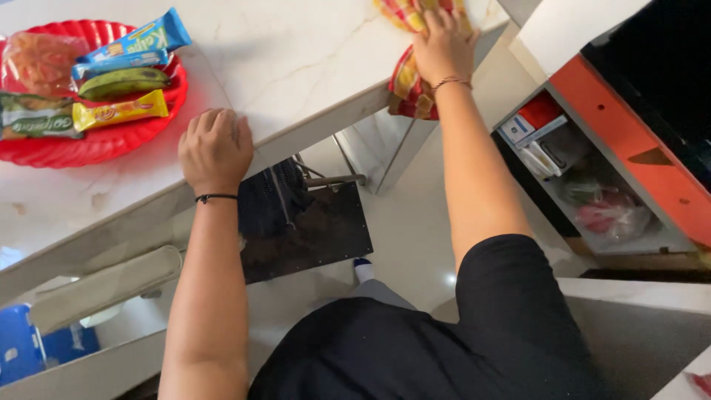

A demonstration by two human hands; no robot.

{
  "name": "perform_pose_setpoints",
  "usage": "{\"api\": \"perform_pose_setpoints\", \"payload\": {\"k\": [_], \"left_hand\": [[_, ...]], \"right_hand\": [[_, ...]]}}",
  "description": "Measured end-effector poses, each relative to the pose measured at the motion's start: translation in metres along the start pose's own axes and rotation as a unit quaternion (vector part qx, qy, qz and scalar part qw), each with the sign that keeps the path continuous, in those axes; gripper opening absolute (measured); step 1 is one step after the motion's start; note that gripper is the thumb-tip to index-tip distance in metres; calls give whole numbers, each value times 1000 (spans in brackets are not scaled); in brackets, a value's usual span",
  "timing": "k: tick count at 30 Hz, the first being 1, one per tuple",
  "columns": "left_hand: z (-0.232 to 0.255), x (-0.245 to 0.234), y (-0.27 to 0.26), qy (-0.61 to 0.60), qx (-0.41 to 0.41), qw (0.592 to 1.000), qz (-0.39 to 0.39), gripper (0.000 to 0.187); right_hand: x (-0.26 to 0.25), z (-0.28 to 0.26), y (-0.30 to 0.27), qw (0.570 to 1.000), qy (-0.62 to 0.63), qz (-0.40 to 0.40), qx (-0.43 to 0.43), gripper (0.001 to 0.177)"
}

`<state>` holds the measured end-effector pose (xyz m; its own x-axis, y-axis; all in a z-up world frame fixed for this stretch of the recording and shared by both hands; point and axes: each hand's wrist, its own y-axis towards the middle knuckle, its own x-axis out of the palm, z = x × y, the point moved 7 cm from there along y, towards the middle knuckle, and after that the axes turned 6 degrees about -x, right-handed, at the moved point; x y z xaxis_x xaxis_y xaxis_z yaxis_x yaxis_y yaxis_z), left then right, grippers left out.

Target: Cleaning the kitchen countertop with a cloth and arranging snacks onto a plate.

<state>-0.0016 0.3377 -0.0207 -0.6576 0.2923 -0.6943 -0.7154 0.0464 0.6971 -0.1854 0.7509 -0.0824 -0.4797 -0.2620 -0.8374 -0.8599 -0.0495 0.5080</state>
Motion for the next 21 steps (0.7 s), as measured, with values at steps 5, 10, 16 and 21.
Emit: {"api": "perform_pose_setpoints", "payload": {"k": [5, 10, 16, 21], "left_hand": [[0, 5, -3, 23, 11, 1000, -11, 13], [-5, 9, -6, 47, 14, 999, -12, 8], [-20, 17, -21, 77, 37, 996, 1, 5], [-148, 103, -89, -62, -113, 991, -44, 17]], "right_hand": [[-20, -97, -32, 997, 5, -74, -18, 48], [-16, -133, -44, 982, 63, -65, -166, 48], [-7, 13, 13, 996, -9, -83, -41, 53], [-26, 74, 46, 989, -15, -145, 9, 57]]}}
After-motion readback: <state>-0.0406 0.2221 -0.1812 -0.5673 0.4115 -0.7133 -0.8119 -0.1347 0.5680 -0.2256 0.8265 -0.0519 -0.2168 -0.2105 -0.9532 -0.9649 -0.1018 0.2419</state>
